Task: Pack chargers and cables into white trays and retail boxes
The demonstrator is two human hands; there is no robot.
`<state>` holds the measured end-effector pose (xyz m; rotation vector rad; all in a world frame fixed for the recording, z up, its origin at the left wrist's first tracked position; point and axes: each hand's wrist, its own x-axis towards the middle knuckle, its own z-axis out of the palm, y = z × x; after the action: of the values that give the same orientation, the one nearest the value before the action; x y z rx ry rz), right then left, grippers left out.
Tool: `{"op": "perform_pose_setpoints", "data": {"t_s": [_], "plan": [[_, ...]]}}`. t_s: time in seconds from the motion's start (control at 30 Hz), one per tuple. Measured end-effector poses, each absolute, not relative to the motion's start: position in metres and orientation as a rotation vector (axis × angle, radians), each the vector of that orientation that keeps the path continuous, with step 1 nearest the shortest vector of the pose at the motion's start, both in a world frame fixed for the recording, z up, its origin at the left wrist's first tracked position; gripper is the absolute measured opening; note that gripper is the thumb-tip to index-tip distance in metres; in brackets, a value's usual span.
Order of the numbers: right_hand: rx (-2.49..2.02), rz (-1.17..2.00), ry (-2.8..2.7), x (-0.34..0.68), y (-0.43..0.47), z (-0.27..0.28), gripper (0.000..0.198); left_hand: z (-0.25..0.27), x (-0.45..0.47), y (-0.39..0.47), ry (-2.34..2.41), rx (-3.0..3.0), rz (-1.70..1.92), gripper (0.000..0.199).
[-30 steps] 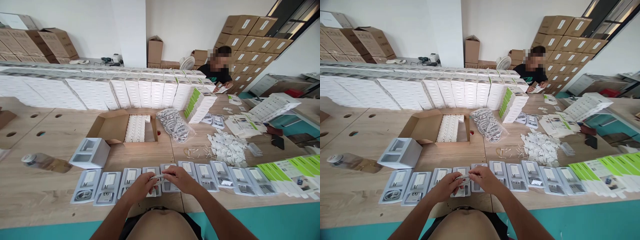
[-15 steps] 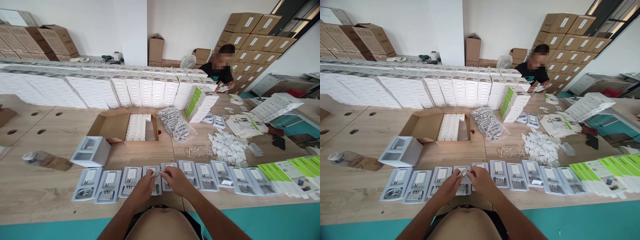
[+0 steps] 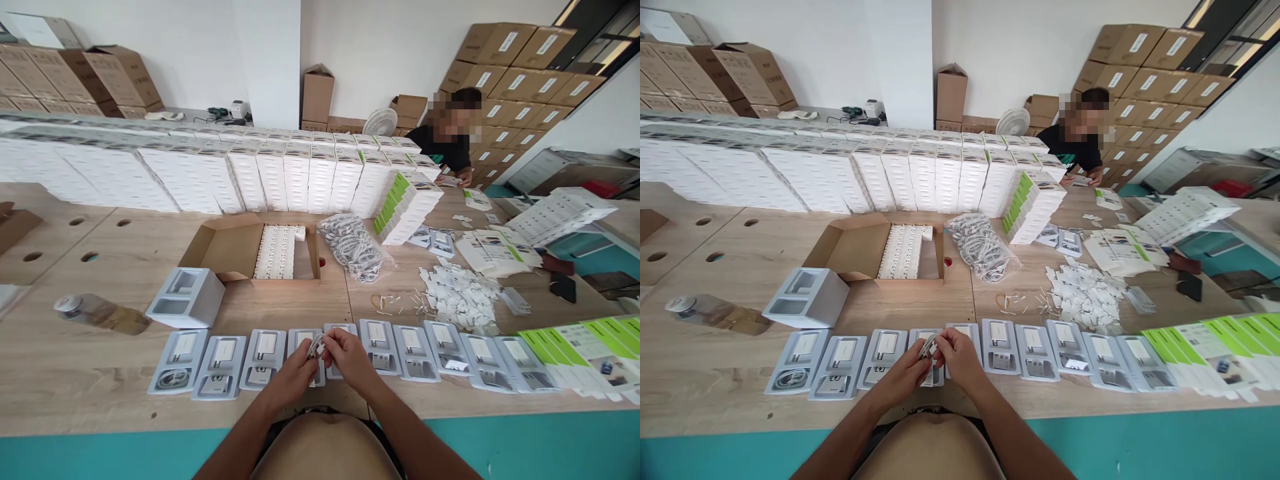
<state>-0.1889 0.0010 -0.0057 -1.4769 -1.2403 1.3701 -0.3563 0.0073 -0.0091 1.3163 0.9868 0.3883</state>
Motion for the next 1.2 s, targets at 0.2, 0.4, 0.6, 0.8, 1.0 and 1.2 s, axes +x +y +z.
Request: {"op": "perform_pose_setpoints", "data": {"t_s": [0.2,0.4,0.6,0.8,1.0,1.2], "plan": [[-1.522,1.16,-1.289,-0.192,-0.005,-0.001,0.026,-0.003,-0.353,0.009,0.892,1.104,0.434,0.012],[-1.688,0.846,-1.482,-0.195,-0.005,0.008,0.025,0.007,-0.355,0.017,0.886,1.087,0.434,0.008],[-1.624,0.903,-1.454,-0.199,-0.007,0.015,0.025,0.015,-0.355,0.018,0.826,0.887,0.413,0.023],[-1.499,1.261,-1.214,-0.197,-0.002,0.006,0.028,0.014,-0.35,0.022,0.833,0.868,0.435,0.019],[-1.647,0.76,-1.593,-0.194,-0.001,0.001,0.018,0.002,-0.346,0.02,0.87,0.796,0.485,0.03],[-1.546,0.718,-1.408,-0.2,0.0,-0.011,0.016,0.0,-0.347,0.022,0.848,0.753,0.51,0.021]]}}
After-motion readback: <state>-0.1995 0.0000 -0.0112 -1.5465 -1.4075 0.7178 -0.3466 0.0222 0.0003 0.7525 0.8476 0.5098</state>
